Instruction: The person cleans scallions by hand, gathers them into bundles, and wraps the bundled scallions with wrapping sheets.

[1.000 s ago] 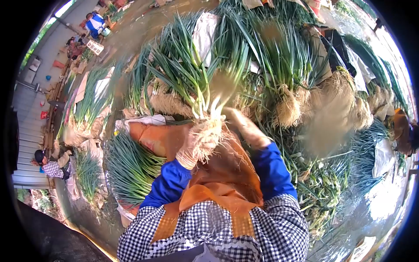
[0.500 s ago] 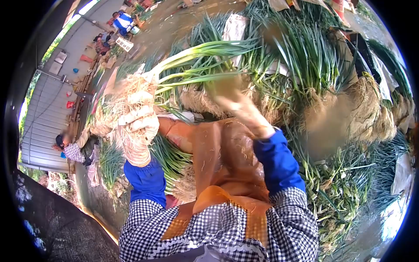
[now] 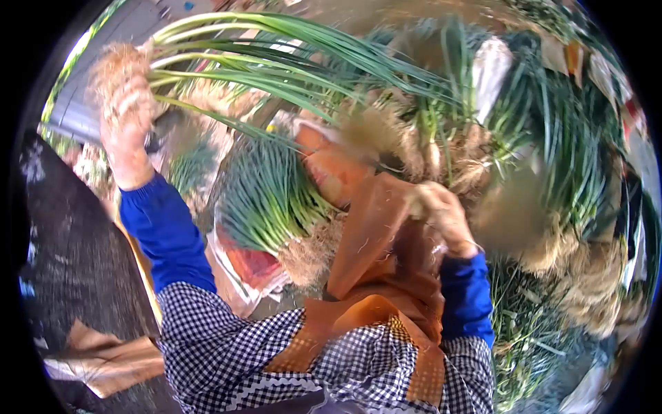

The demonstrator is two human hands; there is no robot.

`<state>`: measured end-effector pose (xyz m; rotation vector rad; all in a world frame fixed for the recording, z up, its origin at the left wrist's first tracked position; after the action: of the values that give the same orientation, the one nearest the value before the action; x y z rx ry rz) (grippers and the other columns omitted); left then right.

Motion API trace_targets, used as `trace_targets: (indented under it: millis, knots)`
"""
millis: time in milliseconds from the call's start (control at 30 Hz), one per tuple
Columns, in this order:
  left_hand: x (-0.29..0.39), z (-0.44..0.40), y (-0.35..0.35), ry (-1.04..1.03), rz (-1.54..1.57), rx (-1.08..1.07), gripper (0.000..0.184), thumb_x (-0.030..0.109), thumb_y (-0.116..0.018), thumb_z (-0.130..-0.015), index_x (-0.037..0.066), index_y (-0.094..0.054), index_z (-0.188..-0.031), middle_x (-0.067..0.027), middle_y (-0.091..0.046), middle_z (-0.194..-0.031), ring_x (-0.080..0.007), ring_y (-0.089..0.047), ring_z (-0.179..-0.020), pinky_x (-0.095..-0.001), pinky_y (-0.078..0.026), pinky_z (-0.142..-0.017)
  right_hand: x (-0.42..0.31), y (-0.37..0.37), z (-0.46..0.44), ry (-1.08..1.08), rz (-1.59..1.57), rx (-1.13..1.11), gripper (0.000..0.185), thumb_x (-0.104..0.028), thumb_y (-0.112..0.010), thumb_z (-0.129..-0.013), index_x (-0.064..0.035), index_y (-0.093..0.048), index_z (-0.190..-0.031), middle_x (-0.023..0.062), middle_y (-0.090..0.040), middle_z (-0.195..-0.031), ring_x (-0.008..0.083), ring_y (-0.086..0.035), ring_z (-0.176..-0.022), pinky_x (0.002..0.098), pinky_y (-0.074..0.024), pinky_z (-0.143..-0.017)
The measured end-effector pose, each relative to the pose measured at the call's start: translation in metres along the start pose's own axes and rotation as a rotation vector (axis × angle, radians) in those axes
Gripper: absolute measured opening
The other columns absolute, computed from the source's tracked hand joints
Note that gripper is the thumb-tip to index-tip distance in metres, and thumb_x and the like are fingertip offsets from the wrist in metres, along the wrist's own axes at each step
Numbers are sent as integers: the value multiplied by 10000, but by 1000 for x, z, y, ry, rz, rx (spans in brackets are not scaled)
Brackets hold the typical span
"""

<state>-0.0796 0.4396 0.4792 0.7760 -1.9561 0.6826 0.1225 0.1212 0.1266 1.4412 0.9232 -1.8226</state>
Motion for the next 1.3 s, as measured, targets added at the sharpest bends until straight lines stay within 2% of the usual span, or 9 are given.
trace_targets:
  millis: [233, 367, 633, 667, 800, 867, 967, 1200, 1300]
  knots:
    - [-104, 4, 91, 647, 749, -478, 264, 166, -488, -884, 38, -492, -1115, -49, -516, -833, -64, -367, -467, -205, -352, -445, 37, 98, 66, -23, 51, 647, 246, -213, -447, -929, -40, -603, -848, -27, -431, -666, 85, -387, -617, 219, -314, -584]
    - [-239, 91, 200, 511, 850, 157, 429, -34, -509, -807, -60, -425, -1227, -163, -499, -1206, -238, -515, -1092, -315, -474, -915, 62, 120, 89, -35, 138, 552, 267, -240, -465, -920, -17, -607, -880, 2, -490, -687, 92, -396, -612, 226, -341, -599]
    - [-497, 434, 259, 1112, 1017, 864, 402, 230, -411, -903, -7, -468, -1223, -122, -545, -1187, -238, -557, -1044, -332, -444, -934, 111, 140, 134, -250, 41, 733, 307, -282, -479, -926, -13, -627, -904, -14, -505, -673, 71, -418, -602, 204, -352, -575]
    - [-495, 447, 273, 1040, 415, 653, 374, 244, -414, -902, 35, -523, -1193, -102, -597, -1117, -231, -576, -1010, -342, -456, -913, 115, 143, 137, -270, 59, 737, 313, -293, -476, -927, -19, -627, -913, -14, -513, -679, 70, -423, -604, 205, -358, -578]
    - [-506, 460, 290, 1057, 451, 448, 263, 194, -503, -854, 75, -591, -1072, -86, -624, -1051, -237, -592, -948, -345, -476, -855, 126, 164, 143, -329, 74, 772, 340, -336, -473, -924, -35, -631, -925, -14, -539, -694, 68, -448, -614, 210, -367, -591]
    - [-416, 410, 245, 305, -1307, -301, 336, 146, -576, -745, 107, -611, -1076, -67, -592, -1134, -228, -507, -1105, -334, -398, -968, 133, 174, 140, -312, 88, 711, 318, -317, -486, -917, -34, -632, -937, -10, -544, -710, 74, -468, -650, 219, -379, -615]
    - [-488, 463, 263, 890, 521, 183, 372, 147, -355, -925, 33, -445, -1268, -64, -487, -1290, -253, -422, -1205, -339, -377, -985, 137, 188, 138, -224, 96, 668, 276, -250, -499, -908, -28, -636, -997, 8, -581, -882, 109, -507, -749, 253, -409, -659]
    - [-444, 516, 340, 890, -698, 737, 411, 254, -519, -859, 13, -526, -1192, -189, -439, -1292, -305, -451, -1125, -374, -381, -948, 50, 255, 128, 41, 153, 871, 233, -257, -538, -881, -50, -642, -852, 14, -579, -623, 79, -491, -531, 225, -379, -506]
    - [-371, 425, 259, 668, -1092, 502, 399, 149, -615, -807, 4, -533, -1170, -159, -508, -1190, -280, -472, -1074, -360, -396, -900, 46, 297, 98, -303, 813, 1092, 330, -411, -557, -819, -95, -638, -874, 122, -638, -791, 262, -606, -751, 362, -465, -681]
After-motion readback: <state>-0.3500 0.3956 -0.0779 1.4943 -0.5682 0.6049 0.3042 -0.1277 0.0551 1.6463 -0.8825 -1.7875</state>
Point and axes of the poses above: each hand's wrist, its own z-axis away from the middle knuckle, its own y-axis out of the back of the hand, x = y × z, the point moved 9 cm from there along -z, towards the middle knuckle
